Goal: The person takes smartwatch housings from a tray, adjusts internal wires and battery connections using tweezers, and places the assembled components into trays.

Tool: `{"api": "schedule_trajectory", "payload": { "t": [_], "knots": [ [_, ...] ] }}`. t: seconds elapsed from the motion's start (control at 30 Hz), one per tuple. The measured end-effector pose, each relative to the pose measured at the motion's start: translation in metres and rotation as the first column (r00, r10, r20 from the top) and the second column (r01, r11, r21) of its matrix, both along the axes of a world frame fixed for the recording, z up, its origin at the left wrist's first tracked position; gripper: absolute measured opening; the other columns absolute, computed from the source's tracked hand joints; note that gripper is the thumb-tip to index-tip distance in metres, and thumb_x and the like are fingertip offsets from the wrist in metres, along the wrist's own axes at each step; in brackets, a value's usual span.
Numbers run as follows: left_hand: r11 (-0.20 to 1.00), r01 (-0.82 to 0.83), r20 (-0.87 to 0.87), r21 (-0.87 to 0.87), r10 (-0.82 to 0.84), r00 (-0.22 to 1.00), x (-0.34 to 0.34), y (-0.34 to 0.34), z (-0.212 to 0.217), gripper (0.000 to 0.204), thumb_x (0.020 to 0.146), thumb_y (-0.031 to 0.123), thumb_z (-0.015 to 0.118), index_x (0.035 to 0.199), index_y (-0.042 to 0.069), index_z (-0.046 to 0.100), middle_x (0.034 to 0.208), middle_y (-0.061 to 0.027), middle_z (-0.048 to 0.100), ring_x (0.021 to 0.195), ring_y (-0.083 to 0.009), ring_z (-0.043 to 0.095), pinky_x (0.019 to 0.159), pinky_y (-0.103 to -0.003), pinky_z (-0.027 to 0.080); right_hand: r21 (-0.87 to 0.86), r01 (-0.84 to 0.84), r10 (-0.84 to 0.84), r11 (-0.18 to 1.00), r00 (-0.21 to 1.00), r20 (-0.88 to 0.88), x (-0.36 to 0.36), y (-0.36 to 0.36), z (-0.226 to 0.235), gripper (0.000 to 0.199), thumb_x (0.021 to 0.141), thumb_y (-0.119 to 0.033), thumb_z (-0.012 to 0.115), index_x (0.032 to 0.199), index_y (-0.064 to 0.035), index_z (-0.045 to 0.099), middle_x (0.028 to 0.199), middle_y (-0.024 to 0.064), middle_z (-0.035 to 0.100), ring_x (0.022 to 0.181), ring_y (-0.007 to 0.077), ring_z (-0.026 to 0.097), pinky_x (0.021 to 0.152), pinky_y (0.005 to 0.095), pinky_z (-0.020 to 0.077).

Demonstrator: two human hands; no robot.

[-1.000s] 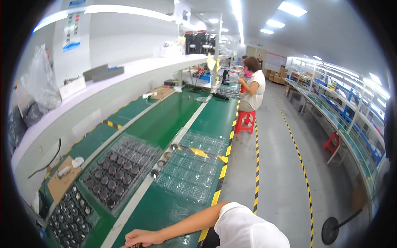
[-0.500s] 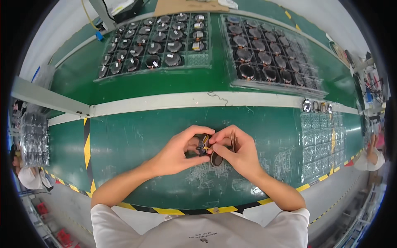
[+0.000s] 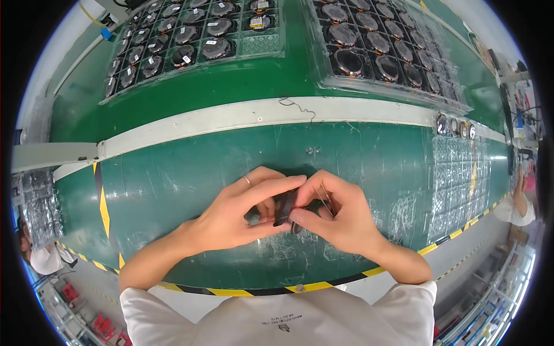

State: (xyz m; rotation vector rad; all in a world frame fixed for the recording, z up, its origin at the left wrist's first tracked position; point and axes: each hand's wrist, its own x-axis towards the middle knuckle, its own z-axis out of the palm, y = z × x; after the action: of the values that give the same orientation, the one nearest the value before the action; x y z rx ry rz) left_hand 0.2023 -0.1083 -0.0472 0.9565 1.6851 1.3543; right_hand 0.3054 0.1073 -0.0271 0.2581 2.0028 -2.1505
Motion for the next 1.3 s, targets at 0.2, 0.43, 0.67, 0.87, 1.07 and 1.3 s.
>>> {"api": "schedule_trajectory", "payload": {
  "t": [0.2,0.43,0.67,0.87,1.07,1.3],
  "knots": [
    [0.988,0.016,-0.420,0.154,0.051,0.906,0.003,-0.004,-0.014,0.064,0.078,0.003,0.089,0.137,0.006,0.065,0.138,-0.0162,0.055,0.093,-0.0207,0.068,0.078,-0.031,0.057,-0.034,-0.050,0.054,0.998,0.990,0.127,-0.003,0.006,0.002,0.022,0.086,0.004,0.075,0.096,-0.0067,0.058,0.090,-0.0030,0.065,0.071,-0.0029,0.048,0.052,0.0198,0.0252],
    [0.983,-0.007,-0.388,0.184,0.079,0.918,0.007,0.000,-0.007,0.064,0.075,0.009,0.092,0.133,0.006,0.067,0.133,-0.0181,0.060,0.094,-0.0252,0.071,0.082,-0.034,0.059,-0.003,-0.129,0.128,0.992,0.981,0.147,-0.002,0.004,0.003,0.029,0.089,-0.001,0.074,0.086,-0.0071,0.047,0.080,-0.0036,0.048,0.071,0.0037,0.042,0.057,0.0243,0.0337],
    [0.981,0.070,-0.391,0.179,0.005,0.920,0.008,-0.001,-0.009,0.054,0.073,0.006,0.092,0.125,0.005,0.073,0.129,-0.0185,0.064,0.082,-0.0234,0.073,0.081,-0.036,0.061,-0.058,-0.194,0.201,0.979,0.963,0.181,-0.001,0.004,0.005,0.037,0.088,0.001,0.071,0.084,-0.0084,0.035,0.079,-0.0012,0.042,0.073,0.0053,0.041,0.059,0.0252,0.0389],
    [0.970,0.096,-0.339,0.225,-0.014,0.941,0.007,-0.004,-0.010,0.056,0.075,0.005,0.092,0.127,0.005,0.071,0.134,-0.0197,0.061,0.083,-0.0221,0.074,0.079,-0.033,0.061,-0.188,-0.183,0.220,0.965,0.955,0.200,-0.001,0.005,0.003,0.038,0.088,0.003,0.068,0.084,-0.0106,0.033,0.081,-0.0003,0.046,0.077,0.0050,0.049,0.060,0.0243,0.0422],
    [0.938,0.071,-0.288,0.340,0.032,0.957,0.008,-0.002,-0.015,0.057,0.078,0.000,0.086,0.132,0.007,0.068,0.137,-0.0164,0.059,0.090,-0.0235,0.071,0.074,-0.035,0.061,-0.248,-0.162,0.218,0.955,0.952,0.214,-0.001,0.005,0.002,0.041,0.089,0.003,0.069,0.084,-0.0111,0.031,0.086,0.0018,0.059,0.084,0.0063,0.059,0.065,0.0245,0.0498],
    [0.932,-0.087,0.301,0.352,-0.025,0.953,-0.007,-0.008,-0.013,0.071,0.086,0.025,0.088,0.143,0.005,0.049,0.122,-0.0284,0.066,0.116,-0.0372,0.069,0.092,-0.044,0.059,-0.360,-0.114,0.221,0.926,0.937,0.272,-0.007,0.013,0.011,0.049,0.086,0.008,0.073,0.084,-0.0144,0.030,0.097,0.0136,0.073,0.085,0.0044,0.061,0.058,0.0185,0.0429]
  ]
}}
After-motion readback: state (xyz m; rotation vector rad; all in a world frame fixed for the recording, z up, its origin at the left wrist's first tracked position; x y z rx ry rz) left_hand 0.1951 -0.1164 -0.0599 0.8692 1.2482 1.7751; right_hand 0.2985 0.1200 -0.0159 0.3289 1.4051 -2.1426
